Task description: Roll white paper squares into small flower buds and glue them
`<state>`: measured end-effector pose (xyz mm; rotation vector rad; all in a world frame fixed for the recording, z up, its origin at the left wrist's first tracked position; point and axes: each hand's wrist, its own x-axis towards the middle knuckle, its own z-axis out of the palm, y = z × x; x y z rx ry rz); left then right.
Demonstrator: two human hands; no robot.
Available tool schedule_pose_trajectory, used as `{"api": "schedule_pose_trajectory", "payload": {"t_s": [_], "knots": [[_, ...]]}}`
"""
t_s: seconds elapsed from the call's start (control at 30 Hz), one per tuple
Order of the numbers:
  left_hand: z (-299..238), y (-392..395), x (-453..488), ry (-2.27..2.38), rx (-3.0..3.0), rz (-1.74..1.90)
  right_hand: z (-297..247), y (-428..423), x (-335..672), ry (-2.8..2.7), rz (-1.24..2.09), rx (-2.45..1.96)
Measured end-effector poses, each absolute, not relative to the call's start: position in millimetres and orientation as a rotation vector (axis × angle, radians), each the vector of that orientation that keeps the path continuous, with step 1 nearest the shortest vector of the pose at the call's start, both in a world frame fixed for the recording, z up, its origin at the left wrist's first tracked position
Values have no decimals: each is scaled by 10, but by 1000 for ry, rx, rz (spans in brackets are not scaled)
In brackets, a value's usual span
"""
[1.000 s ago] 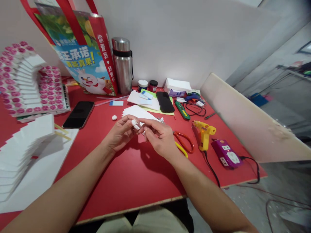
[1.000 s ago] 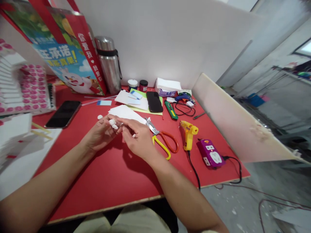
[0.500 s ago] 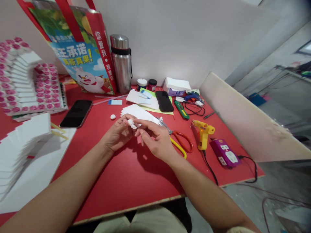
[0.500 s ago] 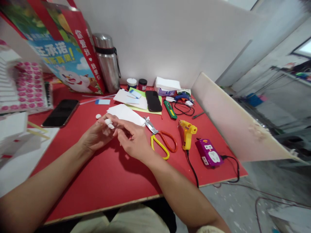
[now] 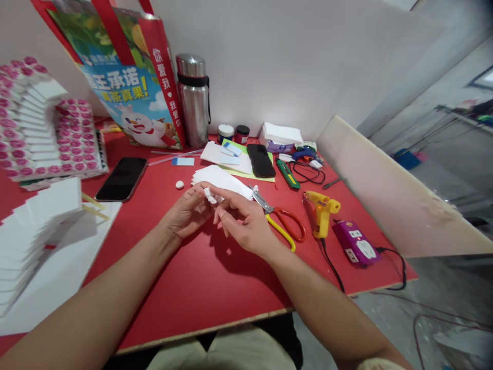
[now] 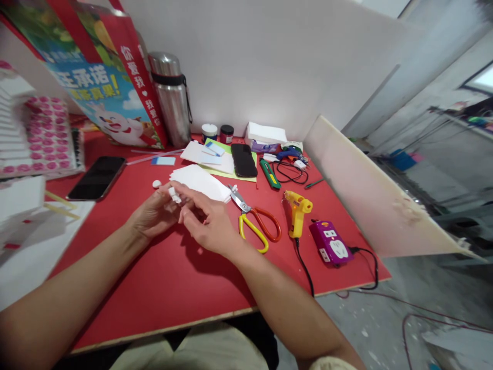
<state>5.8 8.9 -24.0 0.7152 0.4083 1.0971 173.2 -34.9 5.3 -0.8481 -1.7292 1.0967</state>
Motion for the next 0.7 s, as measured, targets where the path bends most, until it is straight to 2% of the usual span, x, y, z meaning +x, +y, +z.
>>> {"api": "schedule_pose_trajectory", "payload": {"t_s": [0.7], "knots": [[-263,108,65,432,650,1107,170,-371,1766,-1649,1184,-857]]}}
